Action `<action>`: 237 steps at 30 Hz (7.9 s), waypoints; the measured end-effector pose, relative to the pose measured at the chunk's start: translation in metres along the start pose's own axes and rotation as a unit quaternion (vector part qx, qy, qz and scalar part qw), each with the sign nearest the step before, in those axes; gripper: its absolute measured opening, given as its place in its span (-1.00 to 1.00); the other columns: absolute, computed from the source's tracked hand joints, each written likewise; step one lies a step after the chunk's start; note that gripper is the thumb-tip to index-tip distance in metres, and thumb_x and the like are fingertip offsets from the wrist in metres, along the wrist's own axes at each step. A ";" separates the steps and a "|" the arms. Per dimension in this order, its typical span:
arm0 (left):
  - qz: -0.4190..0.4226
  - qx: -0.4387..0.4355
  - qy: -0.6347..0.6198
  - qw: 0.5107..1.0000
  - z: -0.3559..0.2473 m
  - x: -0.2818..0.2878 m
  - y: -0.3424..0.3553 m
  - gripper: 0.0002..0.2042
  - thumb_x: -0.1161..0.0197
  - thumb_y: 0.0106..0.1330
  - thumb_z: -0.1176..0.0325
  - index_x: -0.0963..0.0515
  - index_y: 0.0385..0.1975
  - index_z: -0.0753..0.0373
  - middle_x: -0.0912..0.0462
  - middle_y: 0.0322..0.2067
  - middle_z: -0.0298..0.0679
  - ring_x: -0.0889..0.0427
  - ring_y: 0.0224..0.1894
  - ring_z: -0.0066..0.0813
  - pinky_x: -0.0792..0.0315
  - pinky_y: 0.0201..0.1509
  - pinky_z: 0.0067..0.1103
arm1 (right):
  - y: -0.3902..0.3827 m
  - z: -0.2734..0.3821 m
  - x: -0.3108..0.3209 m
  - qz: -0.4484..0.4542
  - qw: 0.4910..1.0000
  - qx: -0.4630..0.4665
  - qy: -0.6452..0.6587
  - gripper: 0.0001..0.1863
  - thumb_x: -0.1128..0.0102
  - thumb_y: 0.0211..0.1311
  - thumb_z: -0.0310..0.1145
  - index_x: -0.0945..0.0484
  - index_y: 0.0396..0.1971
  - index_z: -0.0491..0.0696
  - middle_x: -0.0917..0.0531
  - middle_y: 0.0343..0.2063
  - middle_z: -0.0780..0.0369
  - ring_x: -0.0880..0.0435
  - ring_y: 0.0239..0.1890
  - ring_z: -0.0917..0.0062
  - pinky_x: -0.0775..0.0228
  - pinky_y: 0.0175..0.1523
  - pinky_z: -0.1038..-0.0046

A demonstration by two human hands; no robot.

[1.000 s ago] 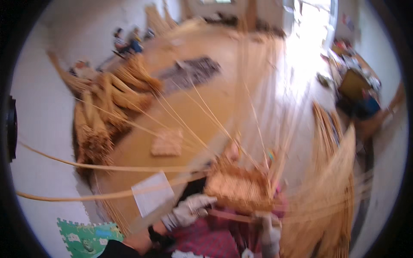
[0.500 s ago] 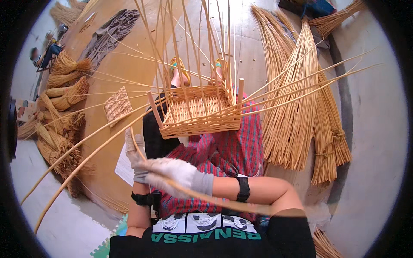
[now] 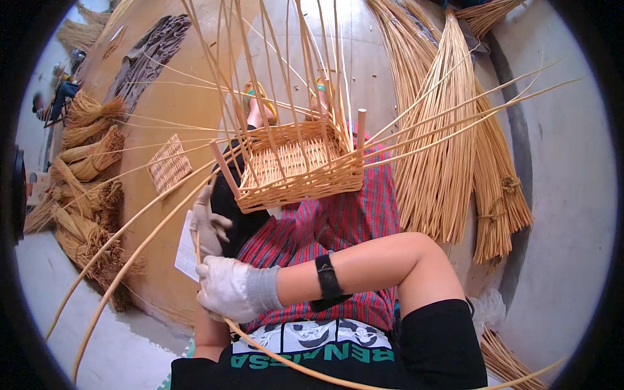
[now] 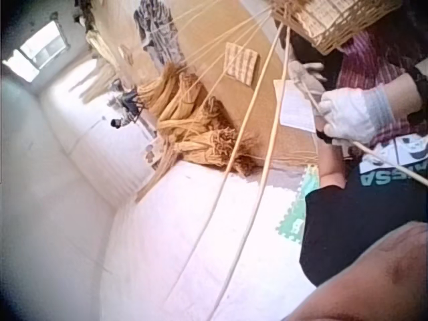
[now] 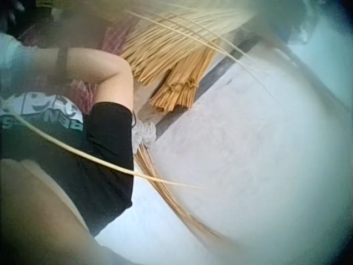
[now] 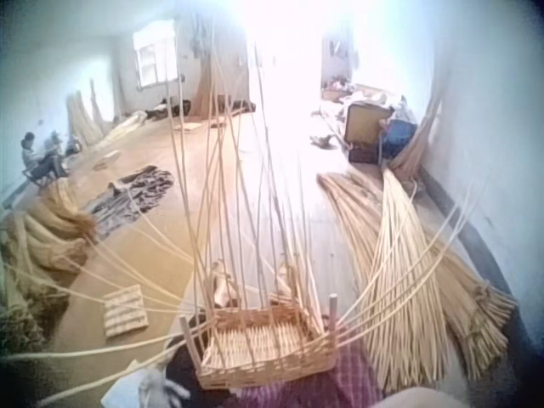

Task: The recorder is weaving a wicker basket using long thin strips of wood or cane.

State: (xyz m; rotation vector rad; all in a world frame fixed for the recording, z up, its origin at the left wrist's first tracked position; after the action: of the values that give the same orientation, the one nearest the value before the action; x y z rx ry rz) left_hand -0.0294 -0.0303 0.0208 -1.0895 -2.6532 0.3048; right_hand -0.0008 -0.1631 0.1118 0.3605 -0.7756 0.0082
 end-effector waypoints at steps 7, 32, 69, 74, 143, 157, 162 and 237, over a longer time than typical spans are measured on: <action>0.172 0.106 -0.002 0.979 0.000 -0.024 0.001 -0.51 0.00 0.55 0.05 -0.36 0.36 0.16 -0.65 0.01 -0.36 -0.42 -0.64 -0.80 -0.25 -0.69 -0.80 | -0.002 -0.012 0.017 -0.003 0.998 -0.049 0.031 -0.66 -0.24 0.11 -0.07 -0.54 -0.60 -0.05 -0.58 -0.56 0.18 -0.55 -0.27 0.27 -0.41 -0.18 0.25; 0.103 0.008 -0.253 0.962 0.019 -0.072 0.073 -0.36 0.02 0.35 -0.42 -0.26 -0.69 0.05 -0.16 -0.79 -0.48 -0.09 -0.81 -0.69 0.07 -0.78 -0.66 | -0.121 -0.073 0.049 -0.336 0.920 -0.154 -0.132 -0.64 -0.43 0.14 -0.40 -0.42 -0.71 0.12 -0.38 -0.76 0.31 -0.41 -0.71 0.40 -0.23 -0.59 0.34; 0.292 -0.046 0.012 0.955 0.037 -0.022 0.084 -0.54 -0.34 0.04 0.73 -0.36 -0.12 0.14 -0.43 -0.21 -0.39 -0.46 -0.09 -0.53 -0.31 0.25 -0.52 | -0.475 -0.082 0.068 -0.485 0.537 -0.690 -0.010 -0.30 -0.46 0.07 -0.06 -0.52 0.14 -0.20 -0.72 -0.30 0.13 -0.68 -0.30 0.51 -0.55 -0.14 0.43; 0.287 -0.026 0.044 0.957 0.034 -0.020 0.088 -0.54 -0.35 0.06 0.69 -0.38 -0.07 0.18 -0.44 -0.12 -0.33 -0.45 0.03 -0.45 -0.23 0.36 -0.47 | -0.722 -0.055 0.008 -0.366 0.164 -0.903 0.152 -0.18 -0.28 0.15 0.06 -0.27 0.34 -0.04 -0.66 -0.13 0.09 -0.60 -0.10 0.40 -0.41 0.05 0.26; 0.022 0.028 0.031 0.999 0.024 -0.062 0.057 -0.50 -0.57 0.05 -0.10 -0.46 -0.67 0.14 -0.48 -0.68 -0.45 -0.38 -0.59 -0.61 -0.35 -0.43 -0.52 | -0.122 -0.069 0.027 -0.477 0.757 -0.315 0.316 -0.87 0.10 0.57 -0.36 -0.41 -0.13 -0.09 -0.66 -0.34 0.20 -0.70 -0.28 0.51 -0.59 -0.14 0.46; -0.221 -0.253 -0.169 0.927 0.012 0.023 0.022 -0.92 -0.09 0.50 0.47 -0.49 -0.29 0.23 -0.51 -0.48 -0.35 -0.68 -0.42 -0.48 -0.64 -0.34 -0.51 | -0.205 -0.135 0.070 -0.597 0.663 -0.336 0.303 -0.84 -0.28 0.34 -0.46 -0.46 -0.19 0.00 -0.74 -0.35 0.24 -0.67 -0.41 0.61 -0.41 -0.41 0.65; -0.003 -0.415 0.295 0.860 -0.030 -0.023 -0.017 -0.77 -0.15 0.46 0.10 -0.64 -0.27 0.08 -0.69 -0.46 -0.14 -0.70 -0.46 -0.14 -0.58 -0.38 -0.38 | -0.199 -0.133 0.073 -0.603 0.664 -0.320 0.305 -0.87 -0.24 0.37 -0.49 -0.47 -0.19 -0.02 -0.74 -0.32 0.21 -0.66 -0.44 0.65 -0.37 -0.51 0.68; 0.108 -0.563 0.362 0.735 -0.042 -0.208 -0.020 0.18 -0.64 -0.27 0.10 -0.11 0.46 0.27 -0.47 0.15 -0.07 -0.45 0.23 -0.04 -0.30 0.31 -0.22 | -0.323 -0.177 0.230 -0.125 0.811 -0.498 -0.281 -0.73 -0.32 0.29 -0.13 -0.74 -0.12 0.06 -0.71 -0.20 0.21 -0.65 -0.13 0.38 -0.49 0.07 0.35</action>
State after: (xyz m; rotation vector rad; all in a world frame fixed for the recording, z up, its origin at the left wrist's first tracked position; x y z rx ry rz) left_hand 0.1129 -0.1878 0.0337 -1.3505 -1.7946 -1.5599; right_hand 0.3299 -0.4381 0.0519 -0.5814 -1.1954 -0.7669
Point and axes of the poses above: each hand's wrist, its own y-axis towards the middle knuckle, its own x-axis out of the back of the hand, z = x × y, the point moved 2 cm from there along y, towards the middle knuckle
